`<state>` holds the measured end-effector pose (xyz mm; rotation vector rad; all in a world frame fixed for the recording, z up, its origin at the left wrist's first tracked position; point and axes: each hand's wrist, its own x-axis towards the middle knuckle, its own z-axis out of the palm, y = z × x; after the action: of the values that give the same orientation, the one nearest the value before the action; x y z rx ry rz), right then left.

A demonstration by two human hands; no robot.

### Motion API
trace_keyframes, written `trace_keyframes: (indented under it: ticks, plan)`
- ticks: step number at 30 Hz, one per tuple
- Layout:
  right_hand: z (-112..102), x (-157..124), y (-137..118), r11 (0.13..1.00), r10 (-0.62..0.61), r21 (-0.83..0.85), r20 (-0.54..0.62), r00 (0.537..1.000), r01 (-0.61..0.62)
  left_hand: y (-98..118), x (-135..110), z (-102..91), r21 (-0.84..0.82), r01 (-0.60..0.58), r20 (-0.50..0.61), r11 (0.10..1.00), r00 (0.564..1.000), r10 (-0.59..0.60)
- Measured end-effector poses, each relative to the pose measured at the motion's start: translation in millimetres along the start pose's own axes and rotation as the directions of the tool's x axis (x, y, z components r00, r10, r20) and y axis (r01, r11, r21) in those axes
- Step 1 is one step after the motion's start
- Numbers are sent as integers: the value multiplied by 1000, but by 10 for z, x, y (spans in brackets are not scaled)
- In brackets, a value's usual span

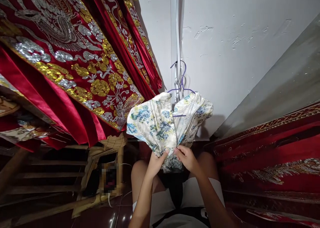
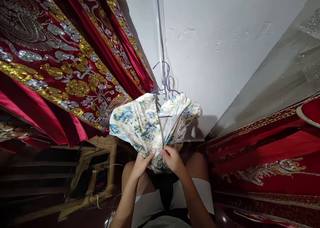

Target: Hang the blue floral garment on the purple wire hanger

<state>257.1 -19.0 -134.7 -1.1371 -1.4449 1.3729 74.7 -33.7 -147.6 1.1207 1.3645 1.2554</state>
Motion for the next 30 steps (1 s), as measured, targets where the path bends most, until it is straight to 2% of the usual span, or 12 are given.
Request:
trace_keyframes:
  ticks: [2, 4, 5, 6, 9, 12, 16, 21, 25, 27, 29, 30]
  plan:
    - [25, -28, 37, 999, 28, 43, -68, 997, -25, -78, -10, 77, 154, -143, -199, 978, 965, 172]
    - [27, -38, 73, 997, 59, 61, -93, 994, -53, -188, -44, 211, 320, -268, -414, 909, 823, 388]
    - [24, -38, 86, 996, 70, 64, -81, 994, -65, -246, -67, 292, 374, -303, -452, 876, 766, 458]
    - [20, -34, 93, 995, 80, 65, -53, 995, -77, -302, -89, 374, 399, -330, -428, 855, 758, 492]
    - [20, -16, 68, 990, 112, 82, 55, 992, -116, -405, -125, 580, 339, -366, -168, 867, 883, 439]
    - [-7, 35, -86, 983, 146, 104, 85, 986, -154, -400, -92, 659, 258, -344, -27, 903, 932, 362]
    - [-194, 271, -608, 982, 103, 160, -34, 994, -97, -367, -36, 668, 233, -349, 20, 908, 935, 355]
    - [-454, 790, -1444, 958, -114, 230, -238, 965, 170, -462, -57, 787, 216, -362, 106, 907, 932, 347]
    - [-430, 895, -1670, 943, -193, 219, -257, 947, 252, -445, -12, 813, 227, -378, 151, 898, 924, 351]
    - [-382, 800, -1624, 951, -236, 143, -234, 943, 274, -255, 61, 757, 214, -381, 208, 899, 917, 339]
    - [-354, 684, -1561, 953, -275, 70, -221, 936, 296, 108, 165, 673, 161, -389, 270, 907, 901, 338]
    - [-353, 636, -1546, 953, -284, 46, -215, 934, 300, 344, 231, 628, 112, -403, 246, 908, 897, 368]
